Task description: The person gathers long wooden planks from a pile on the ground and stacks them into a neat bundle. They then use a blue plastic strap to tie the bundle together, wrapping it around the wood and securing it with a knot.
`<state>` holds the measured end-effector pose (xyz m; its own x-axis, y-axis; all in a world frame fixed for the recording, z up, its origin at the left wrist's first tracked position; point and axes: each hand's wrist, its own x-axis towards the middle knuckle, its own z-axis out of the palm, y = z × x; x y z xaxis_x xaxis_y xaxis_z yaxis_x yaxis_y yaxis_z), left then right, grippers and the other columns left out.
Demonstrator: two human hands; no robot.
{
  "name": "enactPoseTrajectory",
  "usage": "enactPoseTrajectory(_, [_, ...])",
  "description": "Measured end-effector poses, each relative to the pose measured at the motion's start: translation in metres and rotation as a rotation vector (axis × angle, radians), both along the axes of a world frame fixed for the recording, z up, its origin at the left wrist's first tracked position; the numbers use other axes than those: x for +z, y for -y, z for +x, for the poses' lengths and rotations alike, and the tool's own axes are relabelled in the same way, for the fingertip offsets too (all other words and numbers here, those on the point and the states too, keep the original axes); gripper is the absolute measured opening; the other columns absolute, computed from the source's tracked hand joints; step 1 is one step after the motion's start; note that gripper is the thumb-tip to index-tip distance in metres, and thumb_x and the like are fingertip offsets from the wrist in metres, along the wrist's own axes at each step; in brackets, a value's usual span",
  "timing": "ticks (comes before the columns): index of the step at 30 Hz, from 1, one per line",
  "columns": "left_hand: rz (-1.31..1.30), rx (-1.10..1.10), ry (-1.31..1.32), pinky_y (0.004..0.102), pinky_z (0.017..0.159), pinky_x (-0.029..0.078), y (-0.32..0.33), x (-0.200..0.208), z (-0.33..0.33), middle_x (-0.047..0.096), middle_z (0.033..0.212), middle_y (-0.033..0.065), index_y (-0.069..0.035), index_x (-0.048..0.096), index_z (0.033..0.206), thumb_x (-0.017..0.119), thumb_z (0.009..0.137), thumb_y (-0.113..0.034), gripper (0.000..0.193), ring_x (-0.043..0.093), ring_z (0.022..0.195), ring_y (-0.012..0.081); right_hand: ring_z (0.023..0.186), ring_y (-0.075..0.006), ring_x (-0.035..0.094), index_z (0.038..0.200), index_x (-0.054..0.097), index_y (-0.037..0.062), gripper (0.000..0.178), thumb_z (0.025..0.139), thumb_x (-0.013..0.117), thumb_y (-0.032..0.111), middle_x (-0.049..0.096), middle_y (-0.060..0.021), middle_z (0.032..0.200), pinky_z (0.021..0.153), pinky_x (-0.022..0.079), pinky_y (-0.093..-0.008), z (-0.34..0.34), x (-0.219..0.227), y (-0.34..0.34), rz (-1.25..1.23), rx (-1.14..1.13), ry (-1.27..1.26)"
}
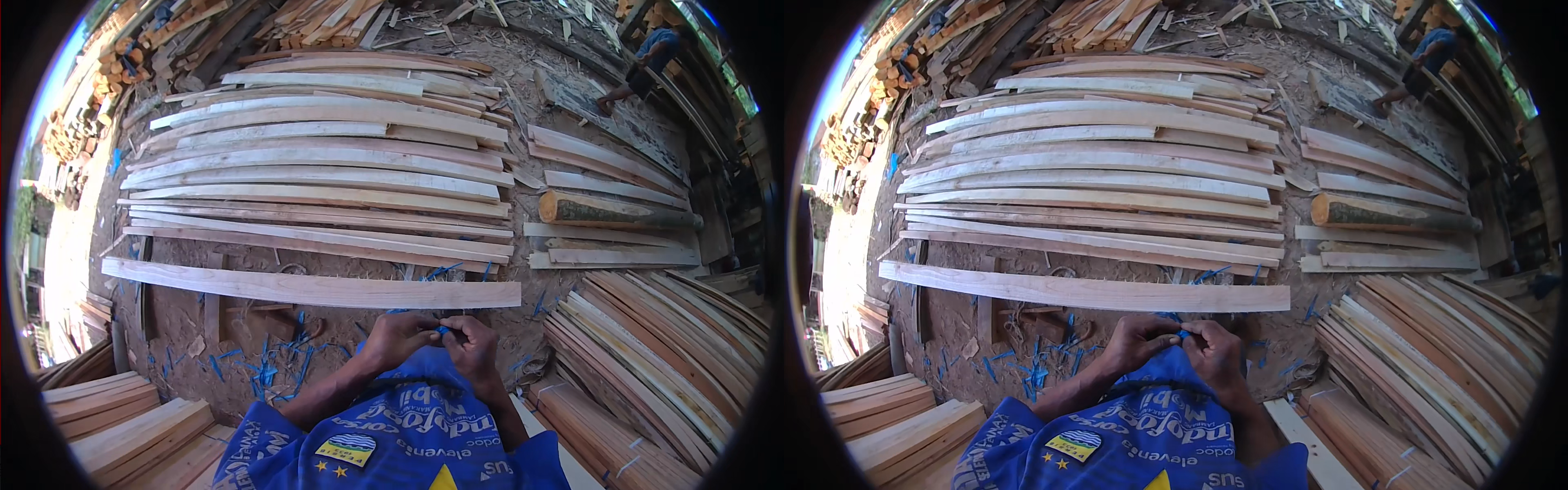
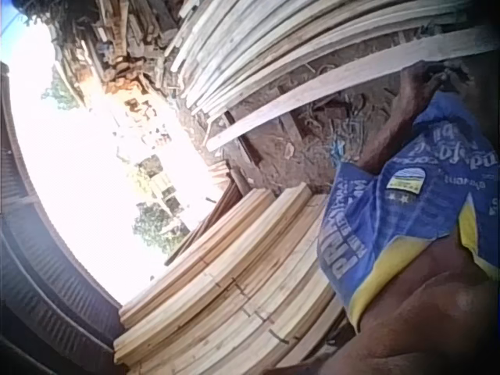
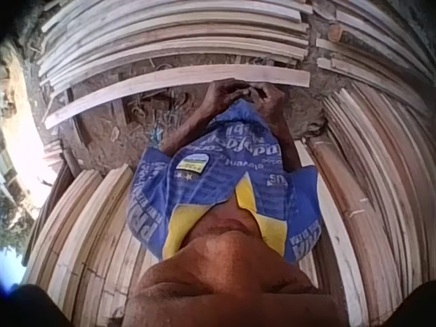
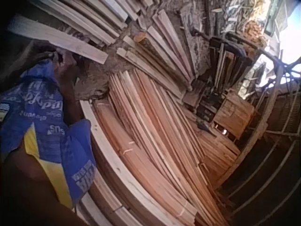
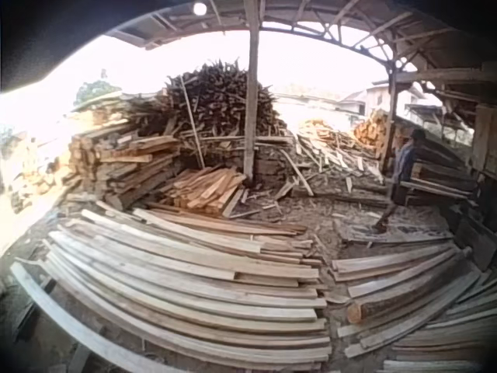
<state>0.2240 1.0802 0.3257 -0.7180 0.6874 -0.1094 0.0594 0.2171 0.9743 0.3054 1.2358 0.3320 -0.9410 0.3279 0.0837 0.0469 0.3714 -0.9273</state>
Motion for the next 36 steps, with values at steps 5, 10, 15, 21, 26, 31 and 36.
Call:
enactPoseTrajectory(5, [0.035, -0.051, -0.310, 0.0369, 0.065, 0.051, 0.003, -0.001, -0.001, 0.060, 0.089, 0.0134, -0.003, 0.062, 0.102, 0.066, 0.076, -0.011, 0.028, 0.062, 0.078, 0.0308, 0.072, -0.0179, 0.066, 0.088, 0.064, -0.0039, 0.015, 0.074, 0.066, 0.000, 0.066, -0.0157, 0.080, 0.064, 0.052, -0.0283, 0.004, -0.014, 0.004, -0.136, -0.067, 0.132])
enactPoseTrajectory(10, [-0.109, 0.036, -0.322, 0.0356, 0.068, 0.051, -0.006, -0.012, 0.001, 0.059, 0.090, 0.0129, 0.000, 0.060, 0.099, 0.060, 0.081, -0.011, 0.021, 0.063, 0.080, 0.0297, 0.073, -0.0182, 0.066, 0.091, 0.063, -0.0049, 0.015, 0.077, 0.064, 0.001, 0.067, -0.0157, 0.082, 0.064, 0.052, -0.0279, -0.001, -0.009, 0.011, -0.129, -0.081, 0.116])
enactPoseTrajectory(15, [0.069, 0.016, 0.267, 0.0308, 0.065, 0.048, -0.009, -0.024, -0.002, 0.058, 0.080, 0.0058, -0.001, 0.059, 0.098, 0.055, 0.086, -0.011, 0.016, 0.060, 0.074, 0.0204, 0.074, -0.0183, 0.066, 0.093, 0.063, -0.0040, 0.014, 0.080, 0.061, 0.002, 0.066, -0.0157, 0.082, 0.064, 0.053, -0.0279, -0.008, -0.004, 0.002, -0.114, -0.039, 0.193])
enactPoseTrajectory(21, [0.300, 0.021, 1.108, 0.0192, 0.038, 0.027, -0.005, -0.030, -0.007, 0.049, 0.058, -0.0039, -0.005, 0.057, 0.097, 0.055, 0.089, -0.016, 0.013, 0.037, 0.042, 0.0022, 0.079, -0.0186, 0.066, 0.097, 0.062, -0.0033, 0.017, 0.080, 0.062, 0.002, 0.066, -0.0149, 0.084, 0.067, 0.052, -0.0291, -0.005, -0.021, -0.007, -0.158, -0.065, 0.268])
enactPoseTrajectory(26, [0.118, 0.044, 0.857, 0.0200, 0.038, 0.029, -0.007, -0.020, -0.020, 0.051, 0.057, -0.0001, -0.003, 0.060, 0.086, 0.059, 0.088, -0.019, 0.016, 0.040, 0.043, 0.0054, 0.078, -0.0168, 0.065, 0.099, 0.062, -0.0035, 0.022, 0.079, 0.065, 0.005, 0.066, -0.0150, 0.086, 0.066, 0.052, -0.0281, -0.013, -0.006, -0.008, -0.111, 0.080, 0.154])
enactPoseTrajectory(31, [-0.087, -0.013, 0.682, 0.0194, 0.041, 0.030, -0.010, -0.006, -0.030, 0.054, 0.060, -0.0016, -0.001, 0.063, 0.090, 0.062, 0.087, -0.018, 0.018, 0.041, 0.047, 0.0032, 0.070, -0.0149, 0.065, 0.093, 0.063, -0.0040, 0.019, 0.079, 0.066, 0.007, 0.066, -0.0135, 0.078, 0.062, 0.051, -0.0264, -0.014, -0.005, -0.011, -0.177, 0.077, 0.263])
enactPoseTrajectory(36, [-0.004, 0.036, 0.574, 0.0179, 0.046, 0.035, -0.006, -0.005, -0.025, 0.060, 0.072, -0.0003, 0.000, 0.062, 0.097, 0.060, 0.086, -0.016, 0.020, 0.045, 0.054, 0.0027, 0.066, -0.0121, 0.063, 0.090, 0.063, -0.0043, 0.012, 0.082, 0.062, 0.005, 0.065, -0.0095, 0.073, 0.060, 0.051, -0.0243, -0.019, -0.004, -0.008, -0.269, -0.004, 0.311])
